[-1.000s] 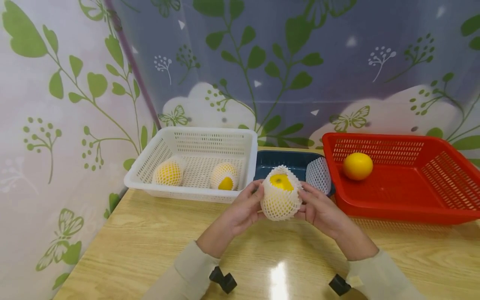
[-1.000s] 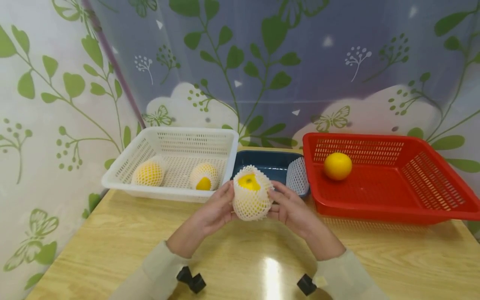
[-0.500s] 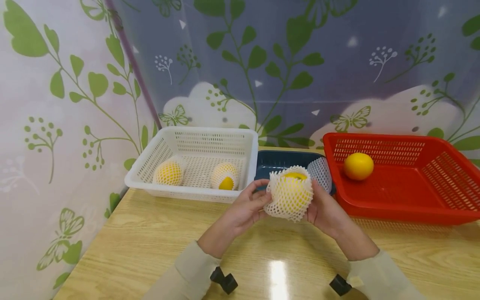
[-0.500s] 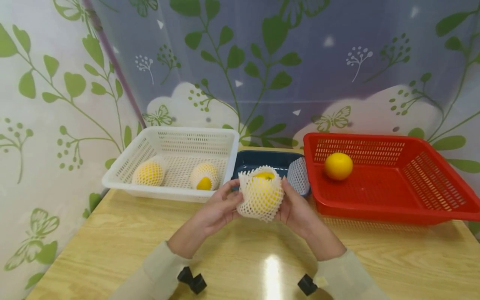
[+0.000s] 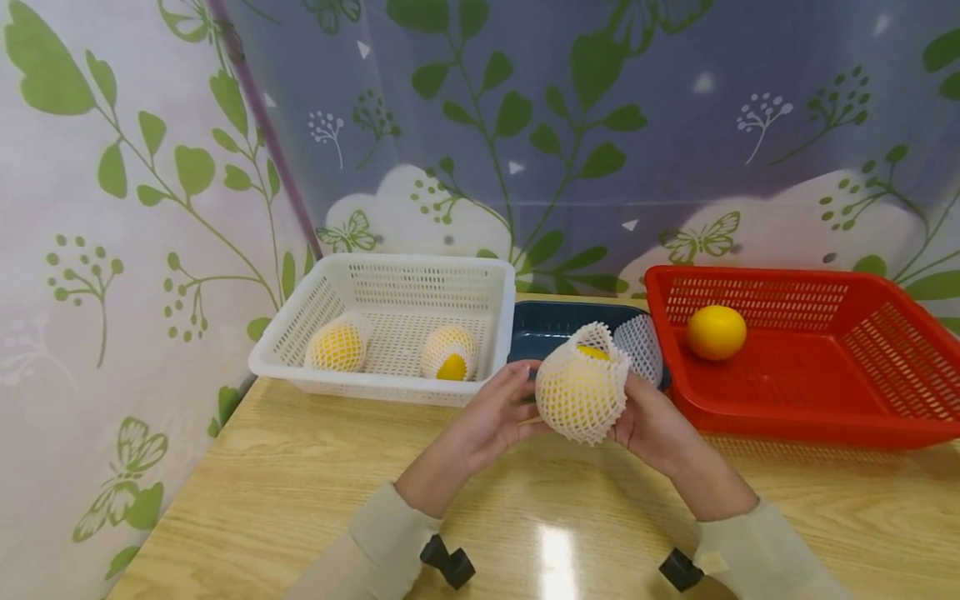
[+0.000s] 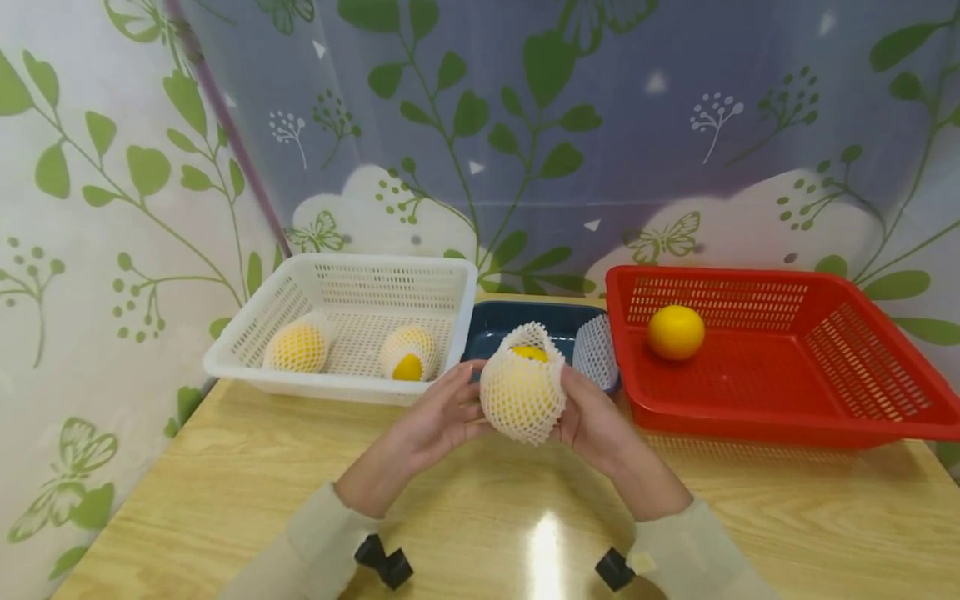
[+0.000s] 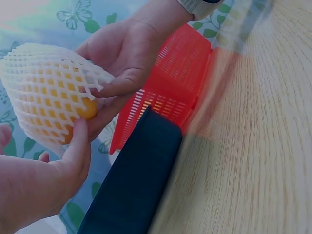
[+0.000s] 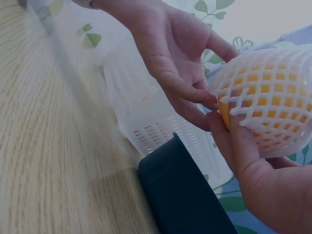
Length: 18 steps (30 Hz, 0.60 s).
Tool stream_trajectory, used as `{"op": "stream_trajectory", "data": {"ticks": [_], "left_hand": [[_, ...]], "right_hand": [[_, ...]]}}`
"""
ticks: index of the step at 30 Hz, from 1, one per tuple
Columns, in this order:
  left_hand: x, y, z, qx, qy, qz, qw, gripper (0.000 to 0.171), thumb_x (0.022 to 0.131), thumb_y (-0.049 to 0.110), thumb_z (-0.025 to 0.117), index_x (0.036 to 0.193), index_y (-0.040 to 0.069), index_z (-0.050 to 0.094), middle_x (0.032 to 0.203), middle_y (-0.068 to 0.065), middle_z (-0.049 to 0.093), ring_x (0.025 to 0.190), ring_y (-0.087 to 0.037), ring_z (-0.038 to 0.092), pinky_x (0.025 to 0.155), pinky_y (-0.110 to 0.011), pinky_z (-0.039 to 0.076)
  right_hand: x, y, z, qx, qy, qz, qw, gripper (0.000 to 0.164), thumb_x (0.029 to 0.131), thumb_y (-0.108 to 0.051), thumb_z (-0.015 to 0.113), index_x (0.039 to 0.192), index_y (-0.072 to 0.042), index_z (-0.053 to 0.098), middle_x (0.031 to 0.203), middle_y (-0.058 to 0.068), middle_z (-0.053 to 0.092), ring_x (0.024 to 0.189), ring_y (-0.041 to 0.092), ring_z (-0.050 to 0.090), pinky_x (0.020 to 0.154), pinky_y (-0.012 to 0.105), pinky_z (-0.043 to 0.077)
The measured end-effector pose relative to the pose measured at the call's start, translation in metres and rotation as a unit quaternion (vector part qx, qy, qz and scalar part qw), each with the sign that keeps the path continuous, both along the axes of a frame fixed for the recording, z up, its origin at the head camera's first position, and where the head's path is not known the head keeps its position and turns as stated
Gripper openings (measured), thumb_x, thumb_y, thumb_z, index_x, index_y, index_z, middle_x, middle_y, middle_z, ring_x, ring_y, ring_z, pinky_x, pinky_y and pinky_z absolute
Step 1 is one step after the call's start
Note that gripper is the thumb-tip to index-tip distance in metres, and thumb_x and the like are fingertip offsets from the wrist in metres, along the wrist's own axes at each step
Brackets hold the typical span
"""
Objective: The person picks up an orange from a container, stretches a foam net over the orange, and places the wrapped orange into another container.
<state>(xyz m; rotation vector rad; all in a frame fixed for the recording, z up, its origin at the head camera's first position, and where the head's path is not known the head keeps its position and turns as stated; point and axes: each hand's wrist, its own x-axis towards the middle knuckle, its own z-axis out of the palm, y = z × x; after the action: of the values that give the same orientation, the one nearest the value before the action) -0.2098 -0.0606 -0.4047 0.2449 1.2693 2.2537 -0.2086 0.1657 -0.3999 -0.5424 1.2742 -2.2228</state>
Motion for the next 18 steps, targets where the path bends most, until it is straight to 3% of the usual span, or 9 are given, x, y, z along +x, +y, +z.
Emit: {"op": "stream_trajectory", "data": {"ticks": [7, 18], "left_hand": [[0.0021, -0.001, 0.0017, 0.015, 0.013, -0.002, 0.9998, 0.038, 0.095, 0.041, 0.039, 0.126, 0.018, 0.037, 0.125, -0.011, 0.047, 0.102, -0.022, 0.055, 0.09, -0.037, 0.046], [0.0047, -0.0005, 0.0014, 0.021, 0.011, 0.011, 0.9996, 0.05, 0.088, 0.044, 0.052, 0.129, 0.018, 0.037, 0.114, -0.003, 0.052, 0.095, -0.015, 0.056, 0.083, -0.03, 0.049]], "right_hand": [[0.0, 0.0032, -0.0012, -0.009, 0.008, 0.015, 1.0, 0.037, 0.102, -0.024, 0.019, 0.131, -0.019, 0.041, 0.118, -0.001, 0.058, 0.098, 0.015, 0.059, 0.087, 0.029, 0.048], [0.0015, 0.0014, 0.0011, 0.022, -0.023, -0.015, 0.999, 0.039, 0.101, -0.021, 0.029, 0.14, -0.016, 0.027, 0.123, -0.001, 0.055, 0.101, 0.015, 0.058, 0.089, 0.031, 0.046]]}}
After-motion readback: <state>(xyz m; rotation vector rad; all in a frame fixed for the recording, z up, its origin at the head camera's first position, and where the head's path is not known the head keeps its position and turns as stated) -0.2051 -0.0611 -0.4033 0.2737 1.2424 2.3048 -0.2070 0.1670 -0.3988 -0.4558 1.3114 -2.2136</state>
